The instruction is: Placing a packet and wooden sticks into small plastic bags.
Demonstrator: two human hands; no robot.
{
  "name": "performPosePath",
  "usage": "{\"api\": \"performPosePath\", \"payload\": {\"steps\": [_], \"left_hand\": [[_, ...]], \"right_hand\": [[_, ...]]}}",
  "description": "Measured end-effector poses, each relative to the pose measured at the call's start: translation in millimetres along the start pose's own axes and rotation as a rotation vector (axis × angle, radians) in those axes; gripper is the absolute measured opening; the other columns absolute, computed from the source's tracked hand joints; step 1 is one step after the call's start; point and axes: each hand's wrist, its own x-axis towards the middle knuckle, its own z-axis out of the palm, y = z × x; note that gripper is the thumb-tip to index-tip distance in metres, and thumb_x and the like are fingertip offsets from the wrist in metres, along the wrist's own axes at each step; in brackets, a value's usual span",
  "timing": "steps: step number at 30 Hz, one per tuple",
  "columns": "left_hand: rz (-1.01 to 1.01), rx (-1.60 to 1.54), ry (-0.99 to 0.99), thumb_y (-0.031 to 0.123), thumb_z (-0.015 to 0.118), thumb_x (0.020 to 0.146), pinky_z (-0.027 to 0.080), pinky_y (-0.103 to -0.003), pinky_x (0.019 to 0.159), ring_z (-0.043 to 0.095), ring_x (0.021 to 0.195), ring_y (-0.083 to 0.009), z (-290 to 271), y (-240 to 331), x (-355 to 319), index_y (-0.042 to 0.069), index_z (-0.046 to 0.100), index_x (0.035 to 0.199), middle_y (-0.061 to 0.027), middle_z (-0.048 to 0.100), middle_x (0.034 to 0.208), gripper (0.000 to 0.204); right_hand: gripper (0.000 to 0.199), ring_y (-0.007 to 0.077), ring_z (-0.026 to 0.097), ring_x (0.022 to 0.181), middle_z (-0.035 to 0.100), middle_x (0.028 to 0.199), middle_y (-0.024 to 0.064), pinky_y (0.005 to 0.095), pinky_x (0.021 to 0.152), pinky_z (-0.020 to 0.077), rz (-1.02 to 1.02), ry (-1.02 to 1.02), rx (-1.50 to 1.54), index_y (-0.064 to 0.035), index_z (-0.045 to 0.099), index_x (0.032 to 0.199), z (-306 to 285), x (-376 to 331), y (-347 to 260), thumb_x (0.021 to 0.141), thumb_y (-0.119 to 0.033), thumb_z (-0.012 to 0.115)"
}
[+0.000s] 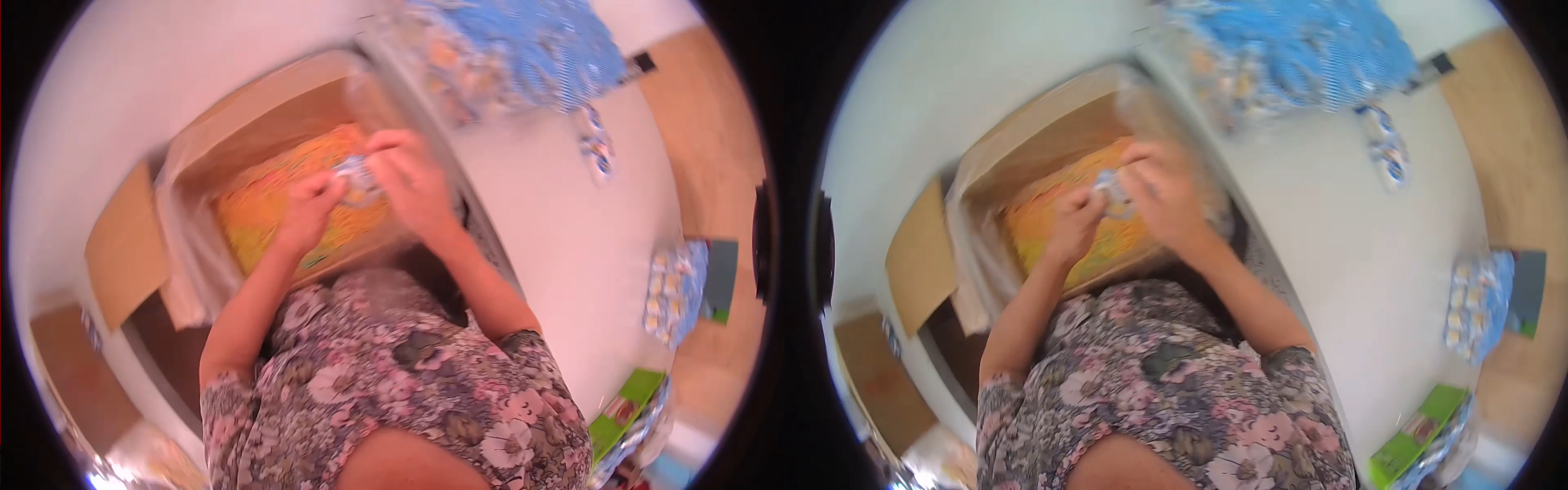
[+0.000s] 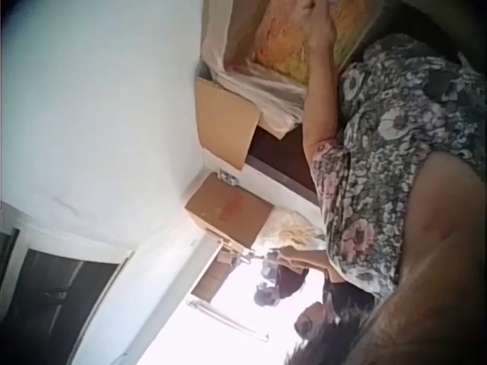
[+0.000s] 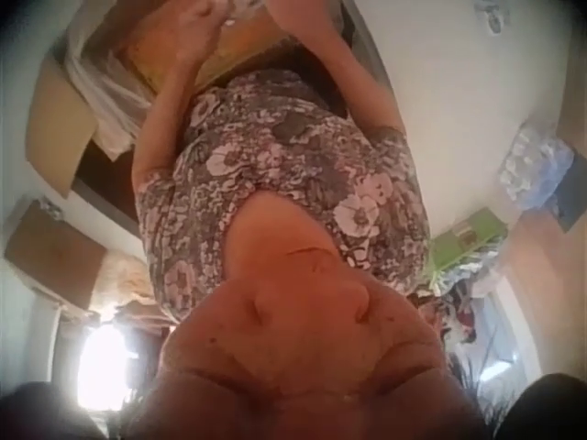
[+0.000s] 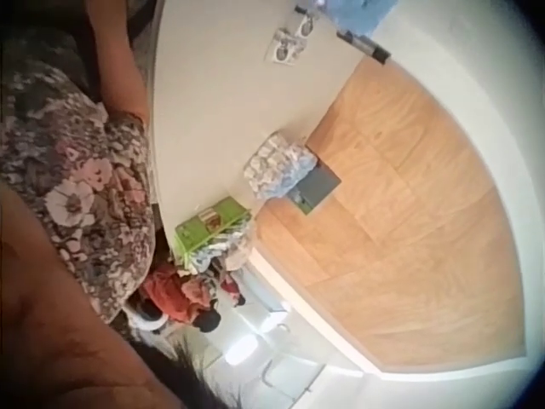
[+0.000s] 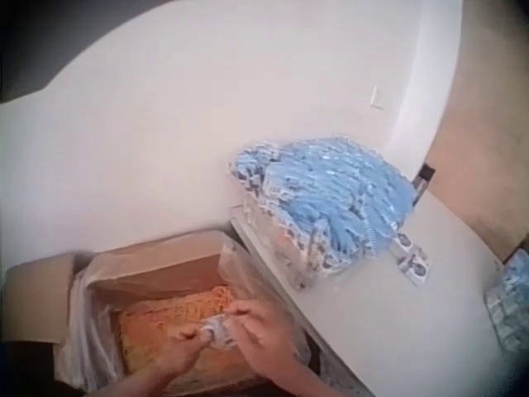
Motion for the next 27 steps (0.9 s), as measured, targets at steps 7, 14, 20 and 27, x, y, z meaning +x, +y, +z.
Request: {"api": "performPosePath", "payload": {"steps": [7,14,20,27], "left_hand": [[0.012,0.027,-0.059,0.016,0.055,0.091,0.045,-0.024,0.072,0.055,0.077,-0.0067,5,13,-11,0.001,0.063,0.097,-0.0013,0.063,0.086,0.018],[-0.015,0.629,-0.077,0.016,0.061,0.087,0.047,-0.024,0.071,0.058,0.076,-0.0088,-28,54,17,-0.002,0.065,0.091,-0.0027,0.065,0.084,0.019],[0.111,1.069,-0.180,0.018,0.074,0.070,0.049,-0.035,0.070,0.063,0.079,-0.0256,-63,-37,64,0.003,0.066,0.093,-0.0127,0.066,0.084,0.029],[-0.017,1.474,0.018,0.021,0.078,0.064,0.047,-0.038,0.076,0.062,0.088,-0.0256,-51,-77,88,0.009,0.065,0.090,-0.0089,0.066,0.091,0.032]], "right_hand": [[0.030,0.0148,0.061,0.081,0.061,0.093,0.0084,0.0275,0.071,0.0497,0.196,-0.014,0.146,-0.0050,0.059,0.103,-22,-33,-19,0.075,-0.011,0.070],[0.032,0.0126,0.057,0.081,0.059,0.092,0.0041,0.0259,0.072,0.0479,0.265,0.532,-0.415,-0.0018,0.052,0.112,-279,-61,86,0.081,-0.004,0.057],[0.041,0.0272,0.055,0.102,0.057,0.109,0.0176,0.0341,0.090,0.0425,0.291,0.465,-0.949,0.0046,0.050,0.117,-368,-50,170,0.080,-0.007,0.063],[0.039,0.0332,0.048,0.114,0.051,0.124,0.0186,0.0406,0.099,0.0366,0.048,0.371,-1.082,0.0010,0.055,0.116,-282,-51,128,0.080,-0.011,0.065]]}}
